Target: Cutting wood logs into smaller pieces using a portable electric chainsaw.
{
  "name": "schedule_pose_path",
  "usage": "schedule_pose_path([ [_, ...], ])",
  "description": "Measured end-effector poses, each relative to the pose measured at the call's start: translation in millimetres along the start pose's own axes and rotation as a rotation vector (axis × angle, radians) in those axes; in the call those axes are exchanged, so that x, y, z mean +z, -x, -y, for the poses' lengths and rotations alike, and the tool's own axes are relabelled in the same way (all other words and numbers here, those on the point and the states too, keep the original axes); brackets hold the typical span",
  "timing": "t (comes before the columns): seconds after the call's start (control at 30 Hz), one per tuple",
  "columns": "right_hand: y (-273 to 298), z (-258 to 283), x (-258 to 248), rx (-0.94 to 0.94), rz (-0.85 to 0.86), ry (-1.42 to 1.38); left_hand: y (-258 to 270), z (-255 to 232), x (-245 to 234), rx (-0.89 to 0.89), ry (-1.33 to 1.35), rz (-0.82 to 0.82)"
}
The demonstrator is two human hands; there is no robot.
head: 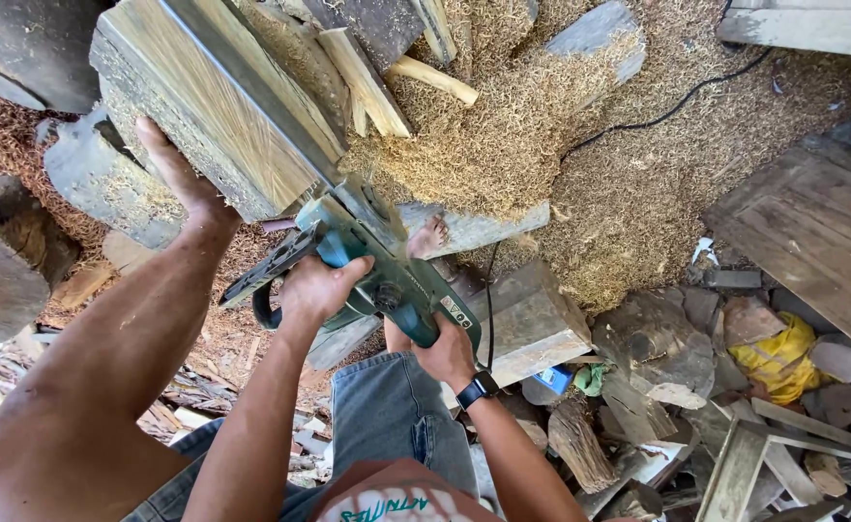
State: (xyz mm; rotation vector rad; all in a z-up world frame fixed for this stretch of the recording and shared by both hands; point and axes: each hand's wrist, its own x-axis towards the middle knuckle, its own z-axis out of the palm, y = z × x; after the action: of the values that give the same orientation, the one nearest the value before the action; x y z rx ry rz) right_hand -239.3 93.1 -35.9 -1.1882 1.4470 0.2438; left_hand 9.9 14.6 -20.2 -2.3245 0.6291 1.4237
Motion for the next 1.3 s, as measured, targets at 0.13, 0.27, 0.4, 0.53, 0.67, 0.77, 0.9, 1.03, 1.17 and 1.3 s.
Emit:
schedule_pose_path([
  [0.13, 2, 4, -1, 0.011, -0.008, 0.006, 8, -9, -12, -0.010, 0.014, 0.038],
  [0.27, 5, 4, 1, 0.009, -0.026, 0.032, 4, -4, -11, -0.028, 0.009, 0.068],
  [0.4, 8, 12, -3, 0.024, -0.029, 0.032, 1, -1, -12, -0.011, 0.021, 0.066],
  [0.53, 11, 16, -2, 0.052, -0.022, 0.045, 0, 1, -12, -0.029, 0.020, 0.090],
  [0.67, 13, 18, 1, 0.075, -0.025, 0.058, -2, 4, -13, -0.048, 0.027, 0.056],
  [0.77, 15, 21, 2, 0.091, -0.016, 0.060, -4, 5, -13, -0.053, 0.020, 0.044],
  [0.9, 19, 23, 5, 0.122, -0.009, 0.082, -5, 6, -16, -0.072, -0.003, 0.070],
  [1.03, 22, 28, 7, 0.081, -0.046, 0.046, -6, 8, -19, -0.069, 0.008, 0.100],
  [1.17, 23, 30, 8, 0.104, -0.038, 0.053, -8, 11, -18, -0.050, 0.054, 0.095],
  [1.3, 25, 30, 9, 0.082, -0.049, 0.073, -8, 13, -21, -0.029, 0.090, 0.091],
])
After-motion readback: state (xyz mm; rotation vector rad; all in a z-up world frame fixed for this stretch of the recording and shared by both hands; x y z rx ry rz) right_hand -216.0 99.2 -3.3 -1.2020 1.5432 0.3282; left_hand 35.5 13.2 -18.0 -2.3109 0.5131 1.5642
